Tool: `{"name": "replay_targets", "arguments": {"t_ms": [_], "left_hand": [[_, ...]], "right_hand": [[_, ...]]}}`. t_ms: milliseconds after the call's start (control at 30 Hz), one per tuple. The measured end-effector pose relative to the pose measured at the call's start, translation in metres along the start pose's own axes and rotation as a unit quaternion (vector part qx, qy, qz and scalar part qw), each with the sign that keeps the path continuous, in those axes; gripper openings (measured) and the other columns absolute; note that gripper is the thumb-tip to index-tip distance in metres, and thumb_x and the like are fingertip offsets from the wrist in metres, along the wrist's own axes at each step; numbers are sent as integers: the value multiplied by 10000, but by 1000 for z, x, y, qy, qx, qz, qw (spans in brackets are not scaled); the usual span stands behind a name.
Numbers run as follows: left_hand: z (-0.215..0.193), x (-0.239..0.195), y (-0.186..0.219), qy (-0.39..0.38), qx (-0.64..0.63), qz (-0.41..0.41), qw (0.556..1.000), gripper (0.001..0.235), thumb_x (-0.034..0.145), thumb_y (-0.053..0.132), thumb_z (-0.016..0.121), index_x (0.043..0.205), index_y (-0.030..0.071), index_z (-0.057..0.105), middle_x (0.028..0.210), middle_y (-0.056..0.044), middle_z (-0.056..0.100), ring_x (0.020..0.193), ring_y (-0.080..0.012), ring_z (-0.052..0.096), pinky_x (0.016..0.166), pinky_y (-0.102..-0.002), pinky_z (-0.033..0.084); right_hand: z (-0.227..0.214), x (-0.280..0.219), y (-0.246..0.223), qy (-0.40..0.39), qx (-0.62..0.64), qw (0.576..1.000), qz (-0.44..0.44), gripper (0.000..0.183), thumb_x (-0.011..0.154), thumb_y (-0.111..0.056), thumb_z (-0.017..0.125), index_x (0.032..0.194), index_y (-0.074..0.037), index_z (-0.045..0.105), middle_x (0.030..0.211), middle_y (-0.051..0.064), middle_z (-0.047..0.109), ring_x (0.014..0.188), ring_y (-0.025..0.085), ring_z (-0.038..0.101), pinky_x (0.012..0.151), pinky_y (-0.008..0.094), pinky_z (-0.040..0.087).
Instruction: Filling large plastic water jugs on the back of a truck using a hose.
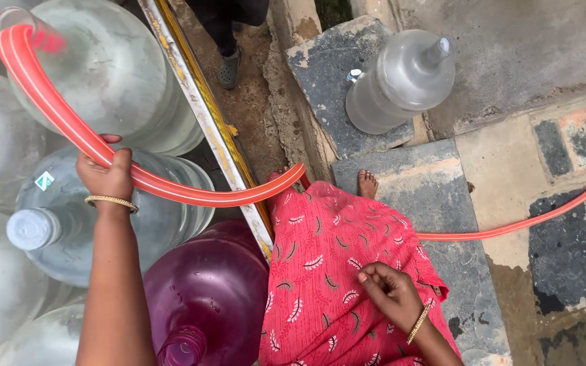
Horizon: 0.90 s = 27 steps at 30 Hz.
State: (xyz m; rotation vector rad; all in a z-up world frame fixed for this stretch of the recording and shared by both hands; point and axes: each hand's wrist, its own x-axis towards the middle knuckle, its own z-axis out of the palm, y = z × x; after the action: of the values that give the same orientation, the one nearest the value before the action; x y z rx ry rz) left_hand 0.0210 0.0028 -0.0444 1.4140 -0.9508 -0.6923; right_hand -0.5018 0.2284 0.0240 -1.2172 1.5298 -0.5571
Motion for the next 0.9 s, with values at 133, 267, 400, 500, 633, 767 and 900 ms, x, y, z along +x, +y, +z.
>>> {"name": "replay_targets", "arguments": {"t_ms": [133, 267, 400, 500, 633, 767, 900], "left_hand": [[0, 1, 12, -16, -36, -37, 999, 298, 868, -22, 657, 1165, 7, 655, 860, -32, 624, 708, -118, 633, 667, -266, 542], [1, 2, 22, -5, -68, -56, 996, 337, 844, -16, 645, 1180, 9, 642, 837, -56, 666, 650, -143, 671, 627, -284, 576], [3, 4, 25, -5, -69, -59, 996, 362, 828, -16, 661, 1190, 2, 647, 848, -67, 689, 639, -149, 680, 617, -293, 583], [3, 1, 26, -4, -62, -65, 996, 372, 826, 5, 682, 1196, 5, 652, 848, -62, 703, 643, -149, 690, 621, -294, 589], [3, 11, 36, 7, -109, -89, 990, 404, 875, 126, 742, 1253, 29, 639, 884, -32, 718, 695, -139, 690, 661, -284, 580], [14, 22, 64, 29, -246, -140, 959, 455, 958, 296, 743, 1326, 57, 622, 891, -58, 690, 730, -146, 676, 697, -300, 565], [38, 21, 131, 0, -446, -206, 871, 480, 920, 371, 666, 1321, 168, 499, 1031, -75, 687, 759, -185, 734, 744, -401, 655]], "right_hand": [[73, 74, -115, -30, -31, 976, -213, 111, 948, -114, 708, 1004, -18, 705, 769, 17, 663, 624, 57, 579, 564, 238, 471], [148, 164, -150, 34, -226, 856, -463, 576, 843, -352, 795, 1260, 11, 633, 1185, 160, 598, 1093, 357, 606, 918, 475, 503], [180, 222, -111, -44, -323, 885, -333, 644, 755, -535, 786, 1181, -68, 662, 1147, 137, 582, 1097, 359, 595, 931, 504, 489], [178, 223, -100, -90, -362, 877, -304, 546, 836, -580, 737, 1080, -96, 673, 1104, 124, 595, 1091, 340, 619, 935, 494, 518], [167, 184, -161, -111, -435, 837, -311, 527, 832, -593, 731, 975, -88, 686, 978, 98, 649, 997, 302, 680, 810, 611, 481], [144, 175, -195, -97, -324, 838, -428, 522, 899, -560, 686, 996, -48, 660, 915, 137, 661, 873, 363, 692, 747, 504, 554], [111, 136, -263, -140, -311, 879, -334, 490, 902, -546, 666, 1048, -79, 684, 795, 148, 695, 775, 349, 712, 717, 468, 541]]}}
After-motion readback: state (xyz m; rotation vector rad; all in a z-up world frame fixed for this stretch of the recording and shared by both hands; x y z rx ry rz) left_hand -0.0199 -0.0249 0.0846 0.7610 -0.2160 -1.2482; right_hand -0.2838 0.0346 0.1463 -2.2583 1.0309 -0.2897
